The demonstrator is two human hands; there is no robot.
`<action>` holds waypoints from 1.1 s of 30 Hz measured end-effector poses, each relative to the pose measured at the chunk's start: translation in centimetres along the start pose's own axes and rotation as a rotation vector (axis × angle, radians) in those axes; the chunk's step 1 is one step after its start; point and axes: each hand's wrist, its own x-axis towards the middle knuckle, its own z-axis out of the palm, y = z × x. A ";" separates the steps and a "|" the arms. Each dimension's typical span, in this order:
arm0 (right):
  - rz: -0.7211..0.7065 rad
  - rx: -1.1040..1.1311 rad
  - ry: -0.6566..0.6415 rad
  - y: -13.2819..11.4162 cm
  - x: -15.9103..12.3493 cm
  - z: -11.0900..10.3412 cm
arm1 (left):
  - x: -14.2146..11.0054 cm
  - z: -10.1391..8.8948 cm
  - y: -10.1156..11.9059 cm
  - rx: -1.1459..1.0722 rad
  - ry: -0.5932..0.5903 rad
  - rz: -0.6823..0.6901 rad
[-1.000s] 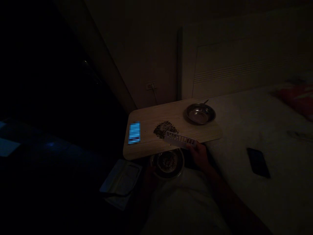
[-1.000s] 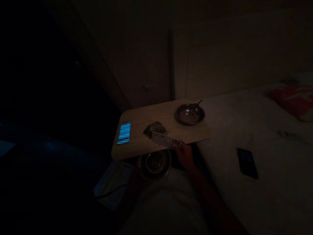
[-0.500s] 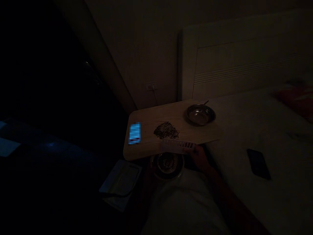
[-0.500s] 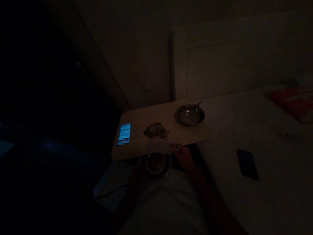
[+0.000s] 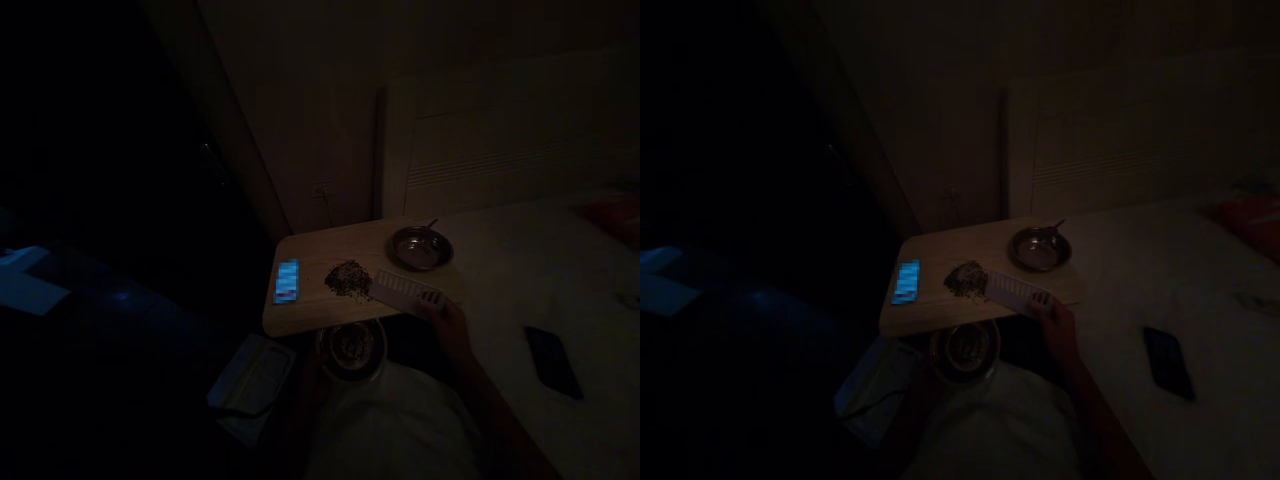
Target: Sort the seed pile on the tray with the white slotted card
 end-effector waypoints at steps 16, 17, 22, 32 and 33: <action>-0.143 -0.105 -0.058 -0.9 -0.6 0.0 | 0.3 -0.1 -0.5 -0.055 0.008 -0.083; -0.146 -0.106 -0.066 -0.9 -0.7 0.1 | 0.3 -0.2 -0.6 -0.047 0.019 -0.090; -0.147 -0.103 -0.076 -0.6 -0.7 0.2 | 0.3 0.0 -0.6 -0.023 0.032 -0.127; -0.176 -0.111 -0.119 -1.3 -0.9 0.2 | 0.0 1.1 -0.2 -0.050 -0.055 -0.104; -0.173 -0.110 -0.122 -1.3 -1.0 0.3 | 0.0 0.9 -0.4 -0.047 -0.047 -0.112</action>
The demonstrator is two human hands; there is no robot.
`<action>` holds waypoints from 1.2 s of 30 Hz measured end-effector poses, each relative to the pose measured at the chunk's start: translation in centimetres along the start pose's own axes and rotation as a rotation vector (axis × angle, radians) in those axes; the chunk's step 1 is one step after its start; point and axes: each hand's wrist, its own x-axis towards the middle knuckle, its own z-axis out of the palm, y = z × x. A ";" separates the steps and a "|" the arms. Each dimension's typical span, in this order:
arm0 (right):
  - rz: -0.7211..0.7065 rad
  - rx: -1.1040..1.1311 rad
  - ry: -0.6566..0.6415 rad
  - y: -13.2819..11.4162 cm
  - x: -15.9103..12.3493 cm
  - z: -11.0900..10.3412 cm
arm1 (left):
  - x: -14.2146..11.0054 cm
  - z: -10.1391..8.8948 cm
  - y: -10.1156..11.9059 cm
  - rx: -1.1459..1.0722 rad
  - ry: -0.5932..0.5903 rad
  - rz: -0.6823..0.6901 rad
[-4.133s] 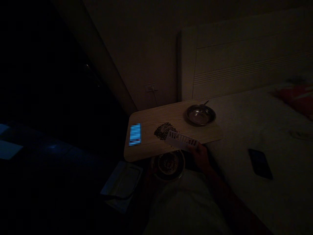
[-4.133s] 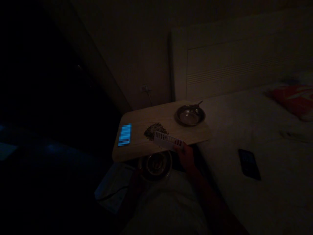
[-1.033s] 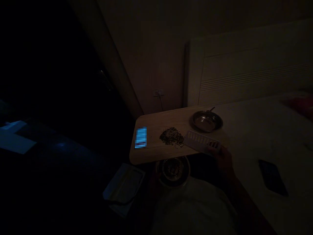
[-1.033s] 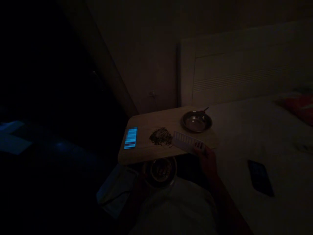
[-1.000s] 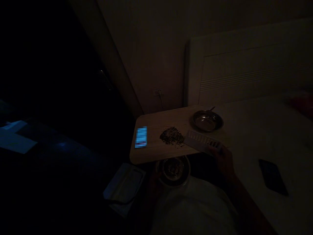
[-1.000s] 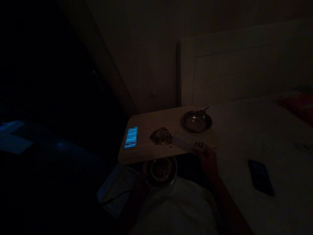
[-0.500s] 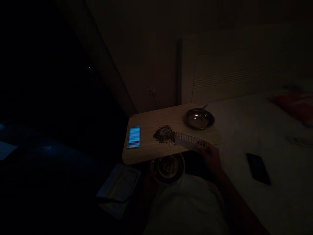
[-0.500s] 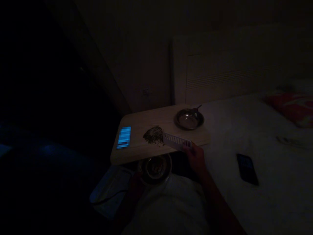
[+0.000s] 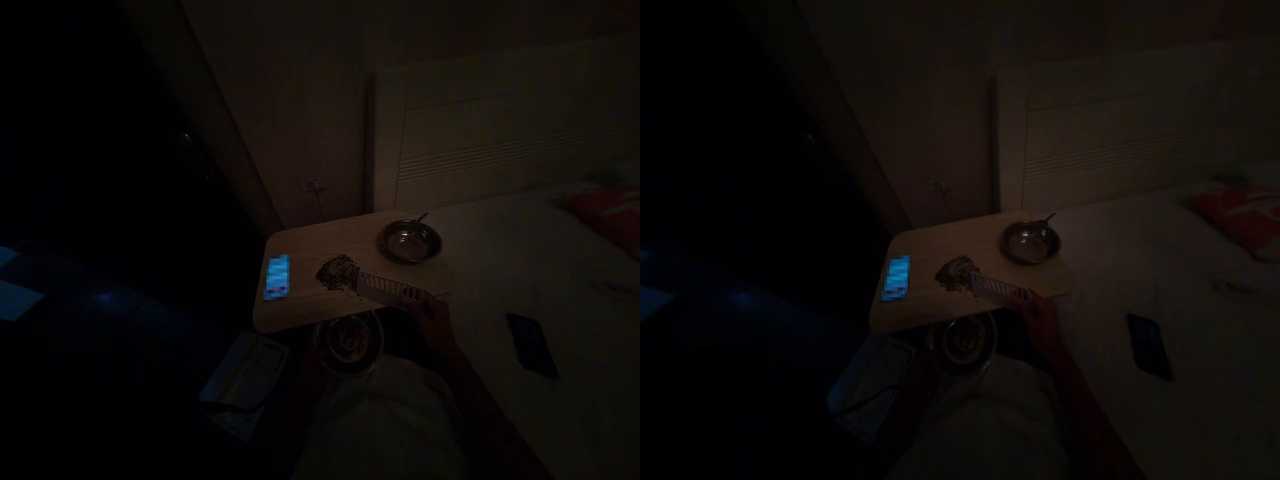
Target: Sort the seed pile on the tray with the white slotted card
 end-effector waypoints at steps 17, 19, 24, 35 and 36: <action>0.036 -0.047 0.067 0.4 -0.4 -1.0 | 0.7 -0.7 0.0 -0.011 -0.018 -0.036; 0.030 -0.041 0.058 0.3 -0.4 -1.1 | 0.7 -0.7 0.1 -0.018 -0.023 -0.034; 0.049 -0.026 0.029 0.0 -0.4 -1.1 | 0.8 -0.8 0.1 -0.062 -0.051 -0.036; 0.088 0.053 -0.061 -0.2 -0.7 -0.6 | 0.9 -1.0 0.1 -0.086 -0.016 -0.051; 0.098 0.069 -0.056 -0.2 -0.7 -0.5 | 0.9 -0.9 0.2 -0.088 -0.020 -0.047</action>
